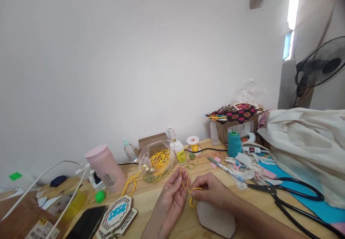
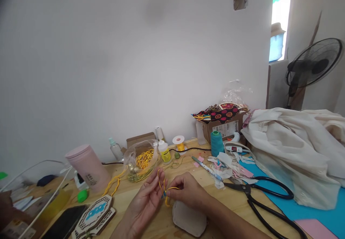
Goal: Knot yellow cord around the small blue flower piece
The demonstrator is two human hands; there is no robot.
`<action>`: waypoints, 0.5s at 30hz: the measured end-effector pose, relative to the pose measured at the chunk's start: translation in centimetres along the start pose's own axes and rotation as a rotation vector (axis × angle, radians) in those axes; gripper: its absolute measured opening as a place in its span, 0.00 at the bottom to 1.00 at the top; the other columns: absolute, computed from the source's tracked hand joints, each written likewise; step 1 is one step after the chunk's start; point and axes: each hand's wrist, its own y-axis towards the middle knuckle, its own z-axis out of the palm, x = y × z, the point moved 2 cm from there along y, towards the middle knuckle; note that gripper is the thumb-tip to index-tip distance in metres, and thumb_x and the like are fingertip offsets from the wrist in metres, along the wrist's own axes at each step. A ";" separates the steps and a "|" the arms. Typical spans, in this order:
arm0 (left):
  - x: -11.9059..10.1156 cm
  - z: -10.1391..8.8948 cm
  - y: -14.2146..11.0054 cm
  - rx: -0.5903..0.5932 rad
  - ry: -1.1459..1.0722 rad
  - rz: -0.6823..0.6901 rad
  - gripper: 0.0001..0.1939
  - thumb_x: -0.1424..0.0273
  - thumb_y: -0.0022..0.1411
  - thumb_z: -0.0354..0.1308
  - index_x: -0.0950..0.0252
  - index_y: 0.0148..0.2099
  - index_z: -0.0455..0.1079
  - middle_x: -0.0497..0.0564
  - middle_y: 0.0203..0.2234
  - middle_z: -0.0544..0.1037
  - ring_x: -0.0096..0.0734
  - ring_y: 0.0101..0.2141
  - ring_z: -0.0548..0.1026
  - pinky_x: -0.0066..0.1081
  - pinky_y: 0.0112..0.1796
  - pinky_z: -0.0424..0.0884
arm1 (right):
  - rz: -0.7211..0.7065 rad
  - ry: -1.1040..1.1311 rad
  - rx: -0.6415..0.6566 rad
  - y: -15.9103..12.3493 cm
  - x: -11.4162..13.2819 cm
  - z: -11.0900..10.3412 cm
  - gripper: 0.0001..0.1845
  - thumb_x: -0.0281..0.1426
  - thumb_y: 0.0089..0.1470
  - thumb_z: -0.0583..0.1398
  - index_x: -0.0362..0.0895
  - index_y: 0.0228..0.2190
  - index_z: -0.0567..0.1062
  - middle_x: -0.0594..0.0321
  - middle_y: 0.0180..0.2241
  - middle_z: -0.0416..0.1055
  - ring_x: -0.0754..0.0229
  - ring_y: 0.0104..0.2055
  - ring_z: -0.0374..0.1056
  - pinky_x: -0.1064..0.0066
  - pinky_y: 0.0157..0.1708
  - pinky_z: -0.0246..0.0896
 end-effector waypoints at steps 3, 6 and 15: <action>-0.1 0.0 -0.1 -0.055 -0.022 0.012 0.16 0.88 0.53 0.44 0.69 0.34 0.70 0.52 0.29 0.77 0.25 0.32 0.74 0.26 0.35 0.70 | 0.031 0.010 -0.013 0.1 -0.1 0.0 0.07 0.29 0.38 0.57 0.38 0.18 0.72 0.68 0.16 0.60 0.70 0.19 0.52 0.78 0.19 0.45; 0.0 0.1 -0.3 -0.079 -0.065 -0.013 0.17 0.88 0.53 0.43 0.69 0.34 0.70 0.52 0.28 0.77 0.24 0.31 0.74 0.25 0.34 0.71 | 0.034 0.017 -0.011 0.1 0.0 0.0 0.07 0.30 0.38 0.58 0.38 0.18 0.73 0.68 0.16 0.61 0.70 0.19 0.52 0.78 0.19 0.46; 0.4 0.1 -0.1 -0.085 -0.122 -0.045 0.17 0.87 0.54 0.42 0.68 0.33 0.69 0.53 0.26 0.76 0.23 0.29 0.74 0.24 0.33 0.71 | 0.040 0.062 0.001 0.0 0.0 0.1 0.07 0.31 0.38 0.59 0.38 0.18 0.73 0.67 0.16 0.63 0.70 0.19 0.53 0.78 0.19 0.47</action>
